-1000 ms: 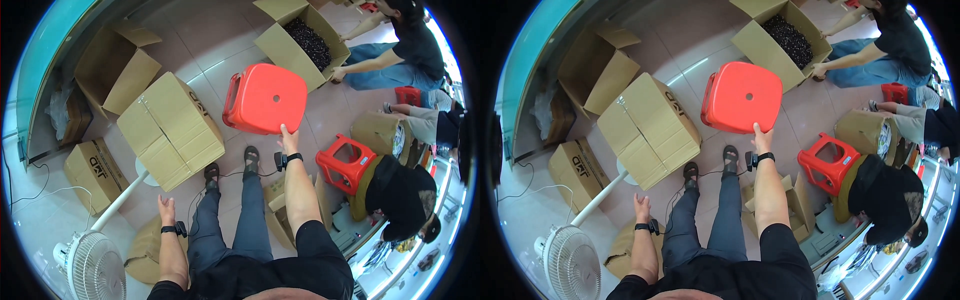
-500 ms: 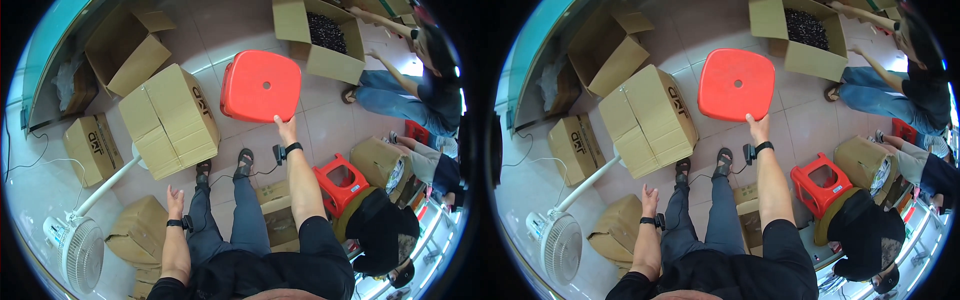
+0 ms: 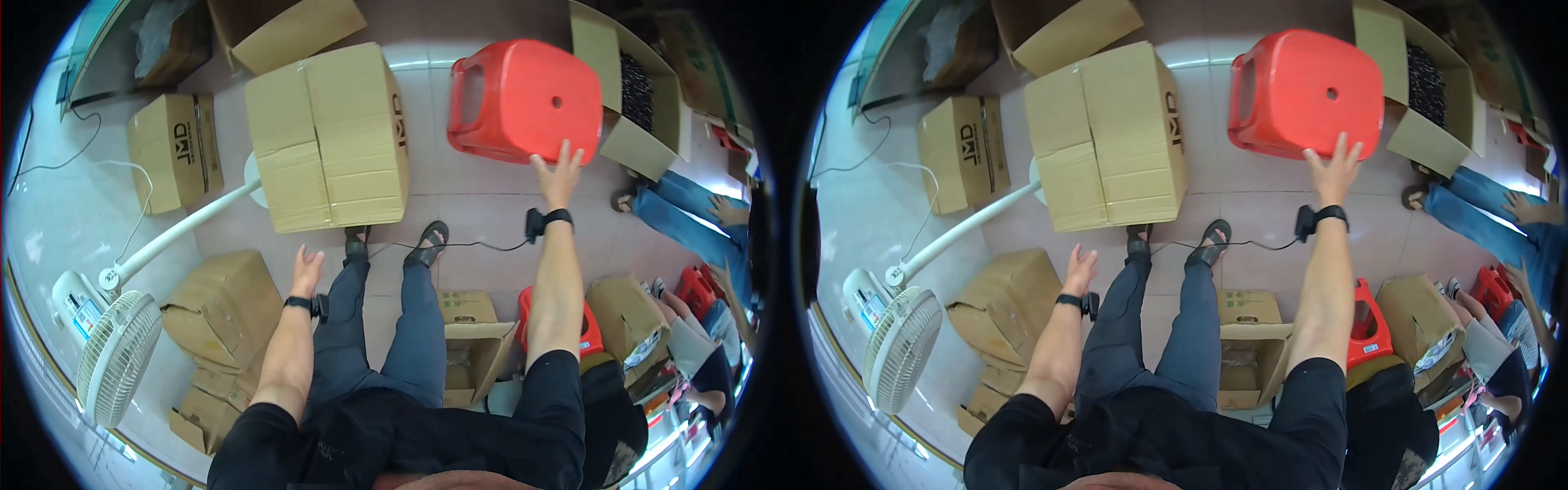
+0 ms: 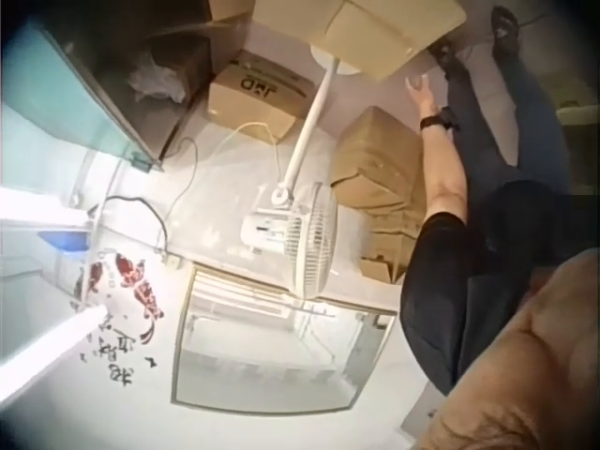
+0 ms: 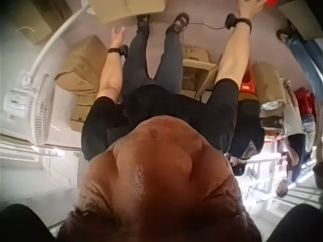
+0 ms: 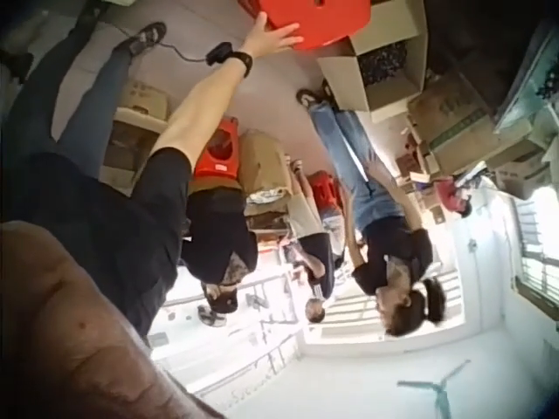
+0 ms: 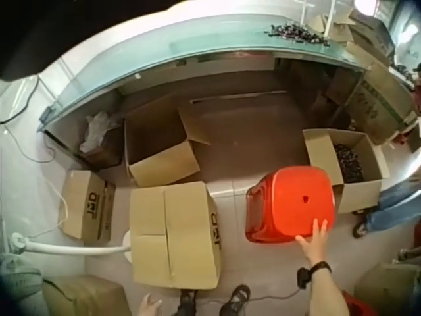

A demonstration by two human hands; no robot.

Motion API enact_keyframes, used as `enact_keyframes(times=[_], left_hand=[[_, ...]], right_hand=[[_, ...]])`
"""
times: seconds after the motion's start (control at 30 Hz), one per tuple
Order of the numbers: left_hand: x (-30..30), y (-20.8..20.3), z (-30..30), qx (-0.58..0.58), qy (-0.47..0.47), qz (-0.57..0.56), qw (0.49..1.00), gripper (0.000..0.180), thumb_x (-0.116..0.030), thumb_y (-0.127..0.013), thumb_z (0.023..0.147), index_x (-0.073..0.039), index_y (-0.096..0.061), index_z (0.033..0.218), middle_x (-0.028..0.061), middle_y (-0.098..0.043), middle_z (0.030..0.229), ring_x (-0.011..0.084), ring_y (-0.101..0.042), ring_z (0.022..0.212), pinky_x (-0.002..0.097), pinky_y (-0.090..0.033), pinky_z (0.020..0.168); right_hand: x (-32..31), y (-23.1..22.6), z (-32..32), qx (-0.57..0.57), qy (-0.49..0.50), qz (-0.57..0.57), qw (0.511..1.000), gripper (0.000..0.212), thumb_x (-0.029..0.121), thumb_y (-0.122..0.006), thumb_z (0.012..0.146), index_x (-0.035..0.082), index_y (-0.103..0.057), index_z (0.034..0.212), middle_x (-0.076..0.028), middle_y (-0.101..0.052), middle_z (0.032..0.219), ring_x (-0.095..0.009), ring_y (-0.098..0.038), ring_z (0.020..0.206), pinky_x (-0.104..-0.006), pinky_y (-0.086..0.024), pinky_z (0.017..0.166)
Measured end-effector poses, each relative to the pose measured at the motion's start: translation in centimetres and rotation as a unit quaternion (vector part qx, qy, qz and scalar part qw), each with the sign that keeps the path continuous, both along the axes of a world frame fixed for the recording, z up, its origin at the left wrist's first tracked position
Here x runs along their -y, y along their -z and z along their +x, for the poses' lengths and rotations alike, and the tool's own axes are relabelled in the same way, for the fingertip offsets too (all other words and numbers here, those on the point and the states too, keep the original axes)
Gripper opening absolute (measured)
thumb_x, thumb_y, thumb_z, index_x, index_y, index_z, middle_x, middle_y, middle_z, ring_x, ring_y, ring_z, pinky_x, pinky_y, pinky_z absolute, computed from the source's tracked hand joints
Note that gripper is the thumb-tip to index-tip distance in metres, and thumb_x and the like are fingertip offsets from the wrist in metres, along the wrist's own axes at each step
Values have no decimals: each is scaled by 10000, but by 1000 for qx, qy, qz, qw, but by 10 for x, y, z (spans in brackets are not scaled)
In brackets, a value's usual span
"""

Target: The person closes the flaps of a cardboard box filled with black components, seals it with tape, and moves it to the floor. They then pick up an empty box, move a red stool, and walk to another table to handle small items.

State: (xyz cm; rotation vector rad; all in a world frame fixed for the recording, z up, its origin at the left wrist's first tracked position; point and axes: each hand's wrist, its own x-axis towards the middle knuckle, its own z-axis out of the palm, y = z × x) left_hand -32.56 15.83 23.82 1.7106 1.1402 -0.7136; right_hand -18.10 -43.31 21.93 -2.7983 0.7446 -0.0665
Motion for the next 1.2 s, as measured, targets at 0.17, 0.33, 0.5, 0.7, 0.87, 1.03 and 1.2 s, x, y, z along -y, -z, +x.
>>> enact_keyframes(times=[0.17,0.33,0.5,0.7,0.87,1.03,1.2], left_hand=[[-19,68,45,71,53,29,996,746,-284,-667,888,-3,-281,1461,217,-465,1402,317,-492,1256,409,-437,1006],[17,119,91,156,213,28,964,747,-287,-654,887,63,-293,1441,271,-412,1429,334,-412,1340,399,-348,1096],[15,111,129,95,143,19,985,767,-292,-654,891,56,-269,1456,268,-381,1453,325,-382,1362,399,-346,1096],[8,69,112,30,119,-115,986,804,-324,-666,897,-10,-227,1492,213,-405,1445,299,-450,1286,412,-445,998],[25,-1,62,5,81,-189,979,640,-298,-649,905,-36,-390,1428,131,-551,1304,203,-576,1070,314,-511,768],[23,-88,32,8,61,-178,982,517,-320,-665,883,-41,-536,1300,43,-621,977,138,-567,830,300,-487,706],[4,-143,16,59,-10,-122,991,522,-313,-666,887,-28,-524,1300,67,-630,1008,148,-595,842,301,-500,689]], right_hand=[[-58,-7,-11,97,27,98,990,701,325,-689,846,15,-414,1412,-278,-299,1498,-383,-294,1401,-430,-238,1146],[-169,20,-126,-16,34,349,936,505,140,-662,878,-30,-495,1323,-178,-488,1385,-275,-483,1288,-378,-390,1070],[-281,-37,-188,-198,83,498,840,438,152,-655,877,-8,-546,1271,-150,-565,1246,-246,-586,1117,-352,-471,954],[-300,-86,-208,-240,68,525,814,447,202,-674,881,-6,-568,1262,-164,-662,1126,-230,-648,1022,-339,-504,903],[-237,-162,-218,-179,78,476,858,455,227,-671,888,-9,-569,1263,-180,-659,1149,-246,-642,1054,-351,-499,919],[-180,-220,-270,-243,52,382,890,450,288,-656,900,-14,-592,1228,-170,-672,1111,-254,-651,1018,-349,-504,892],[-98,-184,-341,-344,42,502,792,385,297,-619,937,-8,-626,1172,-100,-675,1010,-186,-640,891,-318,-505,823]])
